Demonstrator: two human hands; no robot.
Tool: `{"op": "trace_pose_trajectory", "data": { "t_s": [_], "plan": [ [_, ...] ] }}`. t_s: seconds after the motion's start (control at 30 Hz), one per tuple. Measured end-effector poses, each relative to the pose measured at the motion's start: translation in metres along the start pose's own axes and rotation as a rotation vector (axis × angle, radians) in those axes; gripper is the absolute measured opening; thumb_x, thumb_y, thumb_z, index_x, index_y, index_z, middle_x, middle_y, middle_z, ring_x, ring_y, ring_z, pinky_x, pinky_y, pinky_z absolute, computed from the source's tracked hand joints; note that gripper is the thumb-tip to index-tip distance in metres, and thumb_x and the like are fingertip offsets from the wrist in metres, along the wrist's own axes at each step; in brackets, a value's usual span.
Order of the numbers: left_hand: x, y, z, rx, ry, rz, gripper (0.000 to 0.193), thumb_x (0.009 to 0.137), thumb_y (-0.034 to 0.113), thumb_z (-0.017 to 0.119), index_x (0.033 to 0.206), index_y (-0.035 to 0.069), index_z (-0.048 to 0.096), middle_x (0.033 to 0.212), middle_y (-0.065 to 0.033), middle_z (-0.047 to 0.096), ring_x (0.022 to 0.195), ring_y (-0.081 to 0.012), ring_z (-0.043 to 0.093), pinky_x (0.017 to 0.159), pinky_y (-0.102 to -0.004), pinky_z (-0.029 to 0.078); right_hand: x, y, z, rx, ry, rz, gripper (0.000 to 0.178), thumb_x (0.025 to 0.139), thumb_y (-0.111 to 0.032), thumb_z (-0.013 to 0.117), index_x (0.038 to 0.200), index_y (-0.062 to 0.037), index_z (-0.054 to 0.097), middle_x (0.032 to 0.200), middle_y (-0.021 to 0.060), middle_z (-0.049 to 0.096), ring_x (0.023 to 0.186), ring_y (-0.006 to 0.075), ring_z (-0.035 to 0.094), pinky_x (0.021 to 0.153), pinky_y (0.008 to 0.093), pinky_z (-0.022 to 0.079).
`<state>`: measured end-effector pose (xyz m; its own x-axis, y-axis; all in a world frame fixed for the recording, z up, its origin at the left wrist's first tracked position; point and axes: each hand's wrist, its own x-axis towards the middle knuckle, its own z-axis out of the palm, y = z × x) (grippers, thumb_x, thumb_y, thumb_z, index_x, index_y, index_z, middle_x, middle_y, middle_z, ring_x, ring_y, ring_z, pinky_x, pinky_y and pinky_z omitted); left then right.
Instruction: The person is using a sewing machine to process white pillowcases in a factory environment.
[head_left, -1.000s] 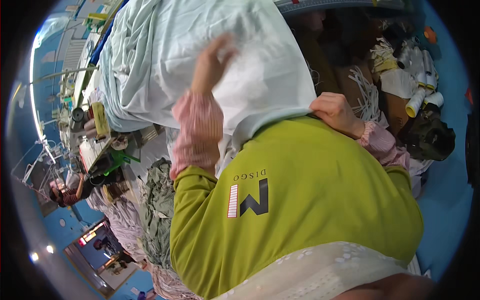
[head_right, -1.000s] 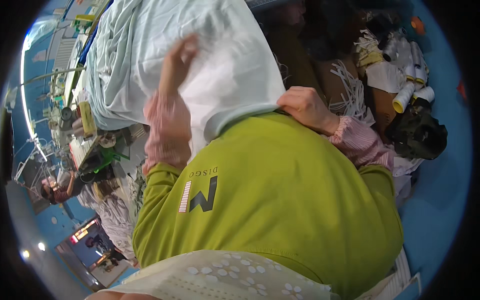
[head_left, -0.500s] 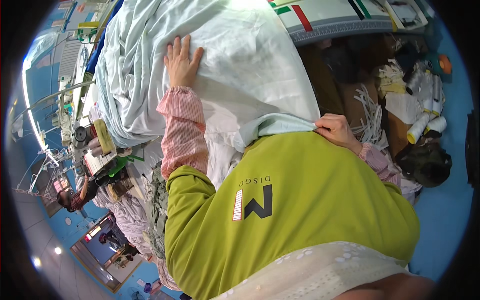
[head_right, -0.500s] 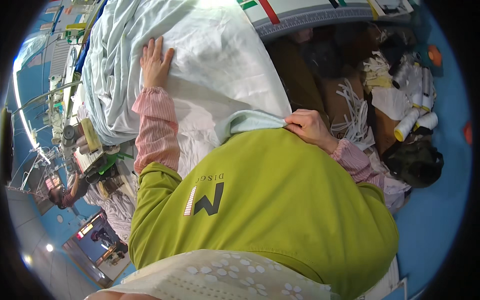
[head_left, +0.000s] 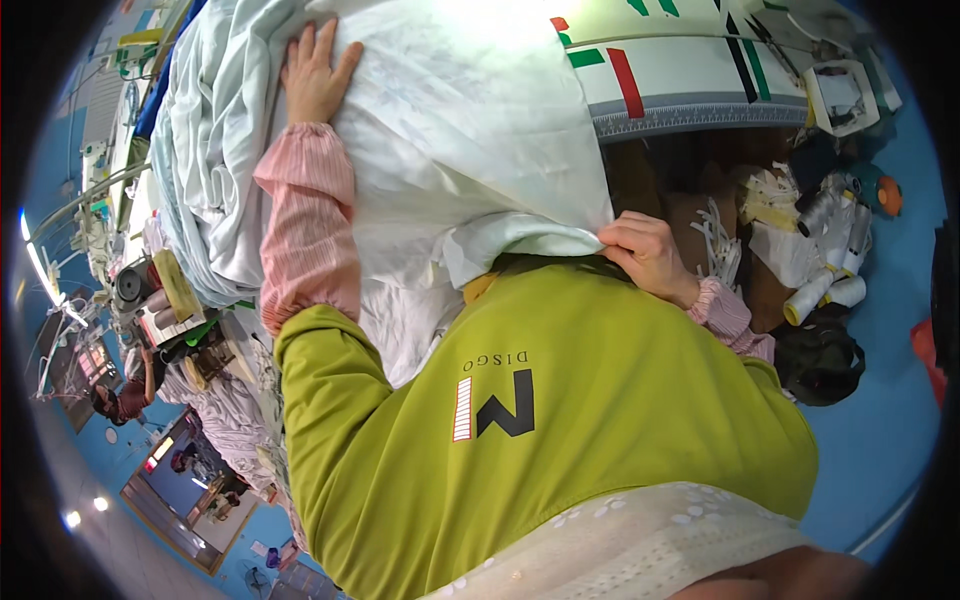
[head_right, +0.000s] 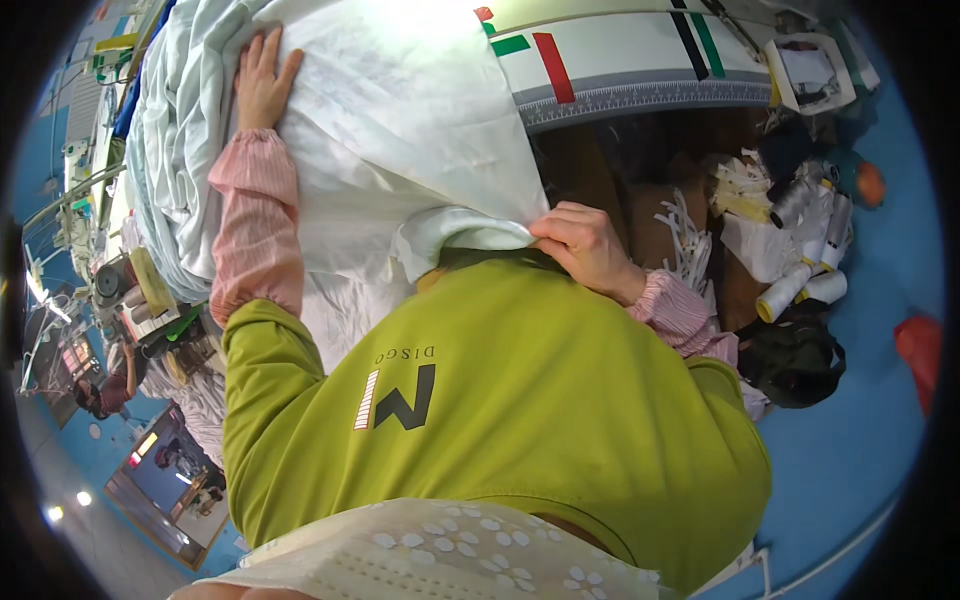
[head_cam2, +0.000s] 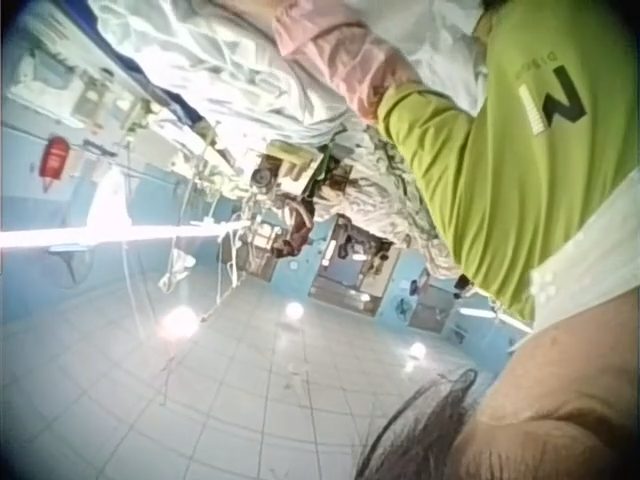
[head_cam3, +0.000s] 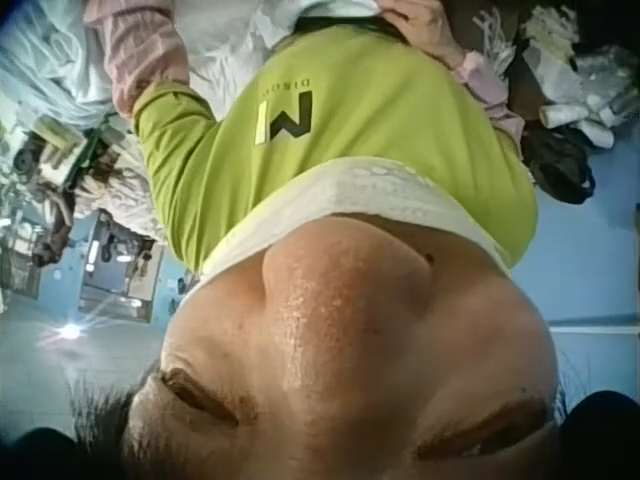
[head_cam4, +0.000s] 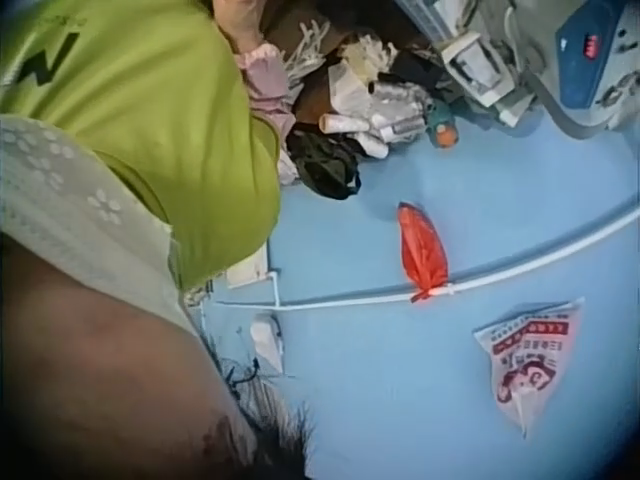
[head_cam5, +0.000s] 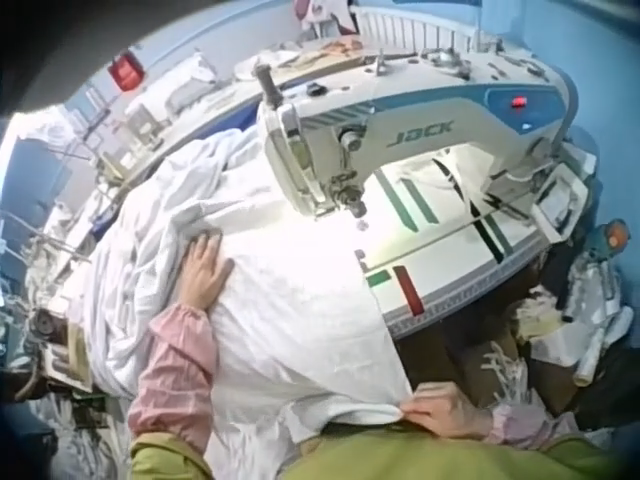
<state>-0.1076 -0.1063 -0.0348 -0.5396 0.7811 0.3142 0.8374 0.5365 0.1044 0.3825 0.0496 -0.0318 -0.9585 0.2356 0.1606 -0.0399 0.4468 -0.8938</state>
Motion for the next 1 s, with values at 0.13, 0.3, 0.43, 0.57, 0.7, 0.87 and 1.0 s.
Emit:
{"op": "trace_pose_trajectory", "data": {
  "t_s": [0.13, 0.3, 0.43, 0.57, 0.7, 0.87, 1.0],
  "plan": [
    [0.03, -0.015, 0.002, 0.017, -0.002, 0.035, 0.068, 0.093, 0.06, 0.055, 0.147, 0.019, 0.048, 0.153, -0.0163, 0.043, 0.142, -0.0375, 0.037, 0.114, -0.0483, 0.032, 0.027, -0.001, -0.006, -0.023, 0.016, -0.02, 0.021, 0.07, 0.006, 0.075, 0.089, -0.0015, 0.069, 0.081, 0.009, 0.068, 0.074, 0.0273, 0.063, 0.065, 0.0361, 0.051],
    [0.065, -0.017, 0.002, 0.061, -0.123, -0.137, 0.068, 0.094, 0.047, 0.056, 0.15, 0.011, 0.042, 0.157, -0.0244, 0.032, 0.143, -0.0463, 0.028, 0.119, -0.049, 0.022, 0.058, -0.001, -0.017, -0.052, 0.024, -0.039, 0.025, 0.066, 0.009, 0.076, 0.088, -0.0009, 0.068, 0.082, 0.0087, 0.068, 0.073, 0.0266, 0.063, 0.064, 0.0343, 0.05],
    [0.088, -0.028, 0.006, 0.076, -0.08, -0.105, 0.07, 0.095, 0.047, 0.056, 0.148, 0.003, 0.042, 0.154, -0.0279, 0.035, 0.143, -0.0463, 0.028, 0.12, -0.0461, 0.022, 0.082, -0.002, -0.028, -0.124, 0.055, -0.071, 0.026, 0.066, 0.011, 0.074, 0.087, -0.0023, 0.068, 0.082, 0.0083, 0.068, 0.073, 0.0262, 0.063, 0.064, 0.0337, 0.051],
    [0.11, -0.046, 0.013, 0.054, -0.137, -0.059, 0.068, 0.096, 0.049, 0.053, 0.144, 0.001, 0.046, 0.152, -0.0285, 0.035, 0.143, -0.0444, 0.029, 0.119, -0.0449, 0.023, 0.107, -0.006, -0.04, -0.217, 0.054, -0.093, 0.027, 0.067, 0.013, 0.072, 0.088, -0.0031, 0.068, 0.081, 0.0086, 0.068, 0.072, 0.0267, 0.064, 0.064, 0.0345, 0.051],
    [0.136, -0.065, 0.022, 0.004, -0.131, -0.144, 0.069, 0.097, 0.052, 0.049, 0.142, 0.001, 0.047, 0.153, -0.0283, 0.035, 0.143, -0.043, 0.03, 0.119, -0.0437, 0.023, 0.134, -0.002, -0.047, -0.24, 0.062, -0.105, 0.027, 0.068, 0.012, 0.072, 0.089, -0.0043, 0.069, 0.08, 0.0089, 0.066, 0.072, 0.0271, 0.064, 0.063, 0.0347, 0.05],
    [0.169, -0.094, 0.029, 0.214, -0.284, -0.006, 0.067, 0.098, 0.052, 0.046, 0.143, 0.003, 0.047, 0.153, -0.0267, 0.035, 0.143, -0.0426, 0.03, 0.119, -0.0448, 0.023, 0.167, 0.01, -0.052, -0.204, 0.077, -0.125, 0.024, 0.073, 0.009, 0.071, 0.092, -0.0054, 0.07, 0.076, 0.0096, 0.064, 0.07, 0.0257, 0.063, 0.062, 0.0328, 0.049],
    [0.193, -0.117, 0.042, 0.109, -0.167, -0.108, 0.069, 0.097, 0.057, 0.043, 0.145, 0.007, 0.047, 0.155, -0.0242, 0.035, 0.145, -0.0402, 0.028, 0.121, -0.0433, 0.017, 0.191, 0.019, -0.057, -0.179, 0.084, -0.102, 0.02, 0.078, 0.007, 0.071, 0.093, -0.0056, 0.07, 0.074, 0.0093, 0.061, 0.067, 0.0228, 0.061, 0.061, 0.0306, 0.047]
  ]
}}
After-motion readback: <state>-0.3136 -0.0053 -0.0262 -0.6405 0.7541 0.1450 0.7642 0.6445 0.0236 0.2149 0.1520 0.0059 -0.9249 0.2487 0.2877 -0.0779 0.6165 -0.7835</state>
